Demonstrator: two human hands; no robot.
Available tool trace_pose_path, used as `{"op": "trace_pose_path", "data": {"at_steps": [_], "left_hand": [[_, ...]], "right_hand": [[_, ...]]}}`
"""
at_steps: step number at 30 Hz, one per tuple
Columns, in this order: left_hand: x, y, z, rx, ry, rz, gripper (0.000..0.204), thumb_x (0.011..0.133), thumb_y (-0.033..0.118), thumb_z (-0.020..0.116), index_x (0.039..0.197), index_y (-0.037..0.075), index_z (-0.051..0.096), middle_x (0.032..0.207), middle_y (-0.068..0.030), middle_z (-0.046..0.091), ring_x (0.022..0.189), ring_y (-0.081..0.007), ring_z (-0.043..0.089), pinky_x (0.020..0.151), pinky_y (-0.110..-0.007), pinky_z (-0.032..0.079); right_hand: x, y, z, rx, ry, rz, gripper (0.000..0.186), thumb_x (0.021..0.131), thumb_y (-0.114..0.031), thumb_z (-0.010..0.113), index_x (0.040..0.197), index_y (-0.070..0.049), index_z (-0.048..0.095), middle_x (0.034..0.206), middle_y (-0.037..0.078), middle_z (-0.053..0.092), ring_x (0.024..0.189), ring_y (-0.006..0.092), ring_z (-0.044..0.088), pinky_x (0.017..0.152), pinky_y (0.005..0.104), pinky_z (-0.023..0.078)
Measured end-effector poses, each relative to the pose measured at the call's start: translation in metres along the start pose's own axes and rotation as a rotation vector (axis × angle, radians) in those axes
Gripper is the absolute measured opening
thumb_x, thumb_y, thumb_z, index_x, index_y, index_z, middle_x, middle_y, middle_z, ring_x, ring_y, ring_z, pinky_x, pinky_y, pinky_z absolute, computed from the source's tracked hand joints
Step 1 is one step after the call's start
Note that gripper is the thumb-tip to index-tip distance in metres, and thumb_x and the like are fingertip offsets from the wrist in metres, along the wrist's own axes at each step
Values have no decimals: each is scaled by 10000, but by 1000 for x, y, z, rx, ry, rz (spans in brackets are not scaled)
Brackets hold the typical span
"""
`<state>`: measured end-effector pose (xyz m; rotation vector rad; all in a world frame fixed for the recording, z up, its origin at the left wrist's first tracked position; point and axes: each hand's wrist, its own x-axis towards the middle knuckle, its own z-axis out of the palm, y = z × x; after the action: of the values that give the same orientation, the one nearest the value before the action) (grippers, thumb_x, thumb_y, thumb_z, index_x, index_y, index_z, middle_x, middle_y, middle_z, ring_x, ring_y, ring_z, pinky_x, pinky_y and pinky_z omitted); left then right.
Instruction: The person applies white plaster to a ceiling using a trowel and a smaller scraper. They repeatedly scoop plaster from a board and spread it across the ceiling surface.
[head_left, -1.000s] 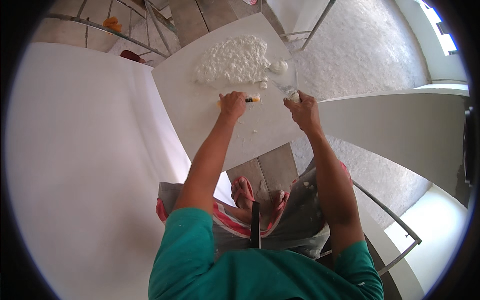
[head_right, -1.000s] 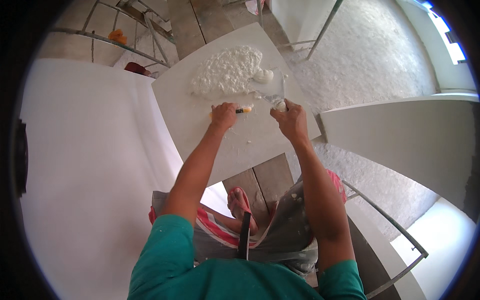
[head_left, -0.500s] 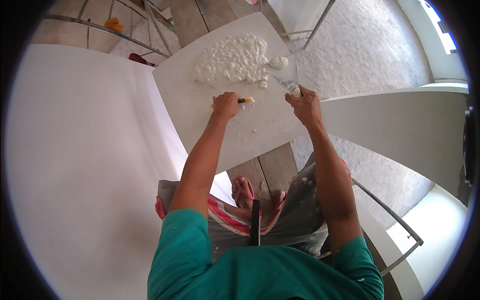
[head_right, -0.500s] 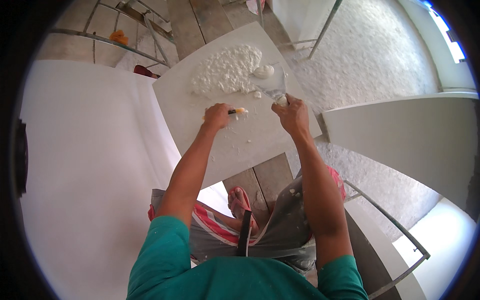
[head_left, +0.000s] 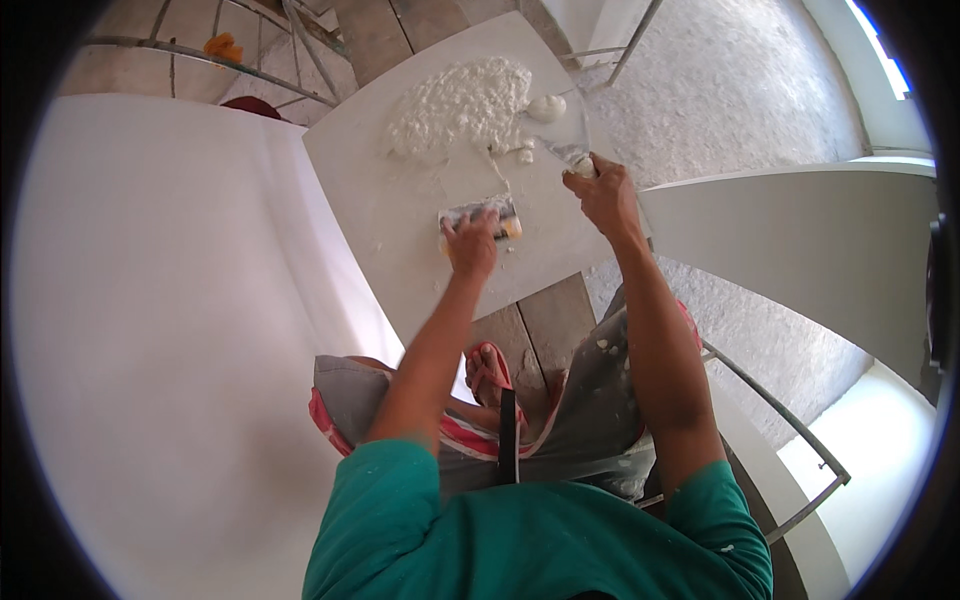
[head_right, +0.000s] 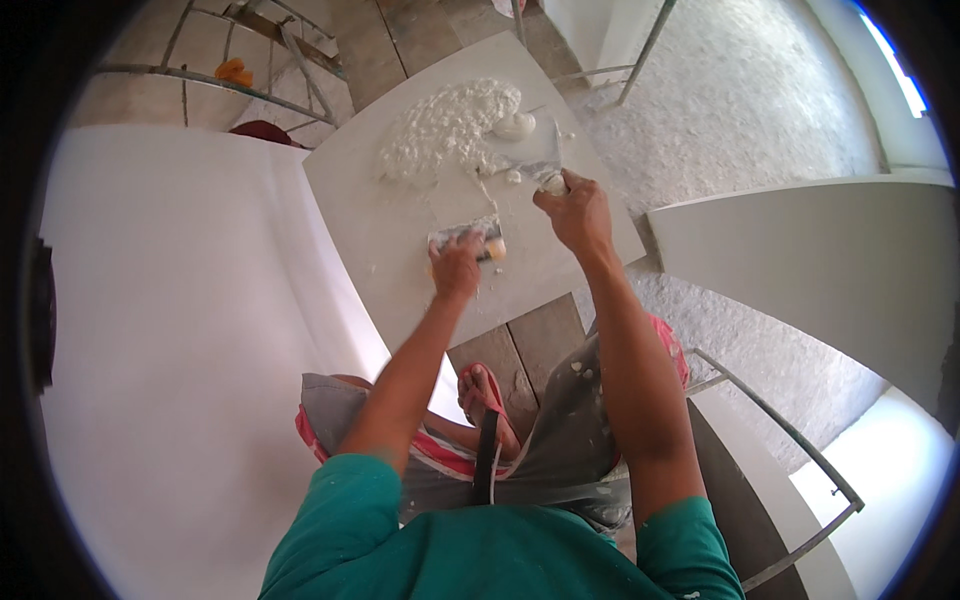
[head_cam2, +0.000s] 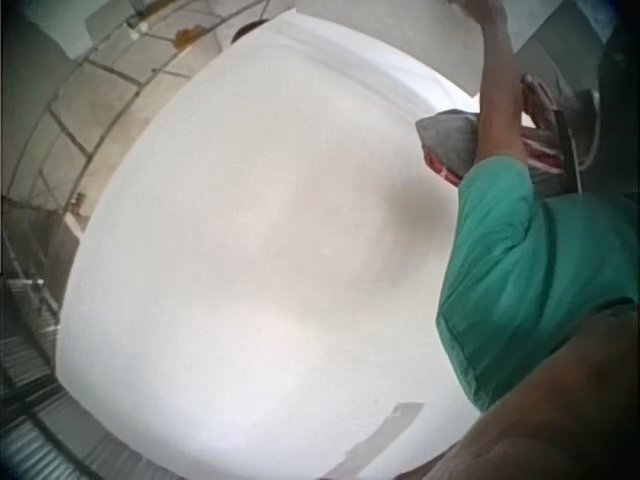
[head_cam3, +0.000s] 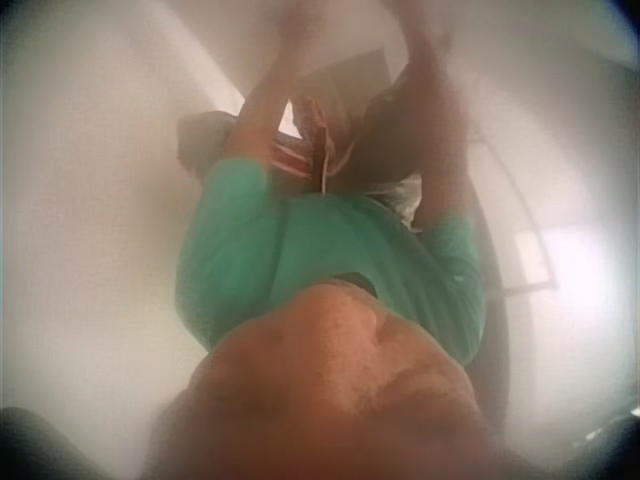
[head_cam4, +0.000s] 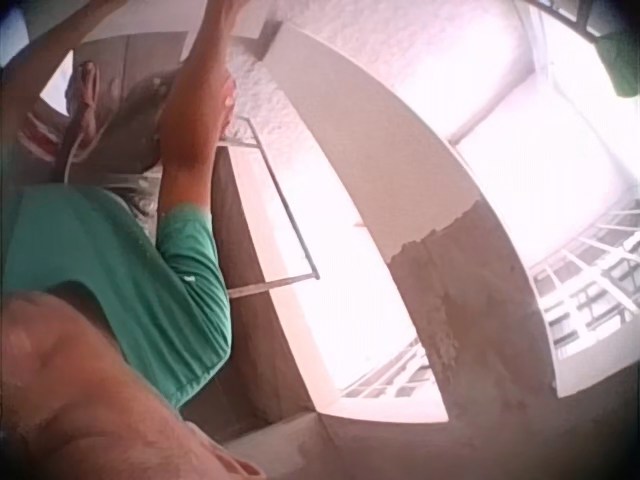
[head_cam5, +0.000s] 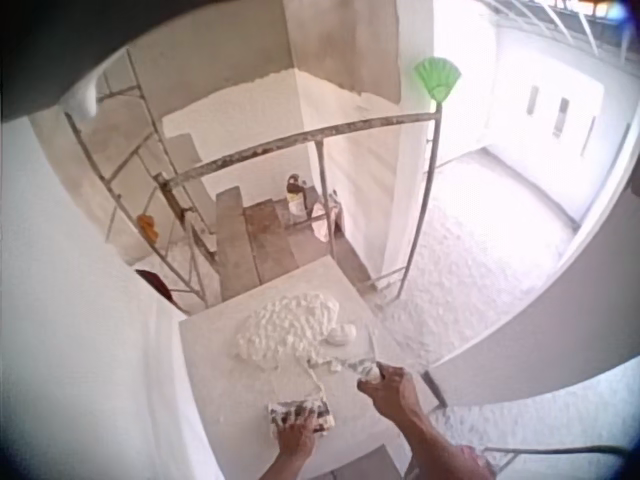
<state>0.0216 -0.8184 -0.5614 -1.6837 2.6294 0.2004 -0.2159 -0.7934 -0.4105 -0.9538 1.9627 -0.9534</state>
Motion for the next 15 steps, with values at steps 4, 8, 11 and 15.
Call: {"op": "trace_pose_path", "data": {"at_steps": [4,8,11,15], "left_hand": [[46,-57,-47,-14,47,-252,234,863,147,495,1016,191,665,904,-67,698,861,-255,665,846,-536,380],[11,-26,-5,-3,-8,-223,266,872,156,476,1036,210,679,907,-76,698,875,-269,665,822,-524,398],[21,-9,-16,-47,-81,-186,274,867,177,470,1033,217,684,903,-86,697,886,-278,664,824,-519,408],[90,-41,-52,11,-56,-295,249,855,201,485,986,206,696,903,-105,690,907,-310,661,850,-520,421]], "right_hand": [[-3,-10,-1,-24,-5,-7,285,728,-224,645,915,-11,664,658,170,600,589,236,582,622,363,473],[-1,-6,1,-30,-2,-18,287,726,-229,647,929,-27,670,678,174,614,608,259,598,633,370,478],[1,0,-2,-76,3,18,288,723,-229,648,938,-39,669,701,181,622,625,268,611,635,373,479],[-6,-3,-3,-91,19,-49,303,714,-237,653,952,-50,669,711,183,623,642,295,621,637,384,481]]}}
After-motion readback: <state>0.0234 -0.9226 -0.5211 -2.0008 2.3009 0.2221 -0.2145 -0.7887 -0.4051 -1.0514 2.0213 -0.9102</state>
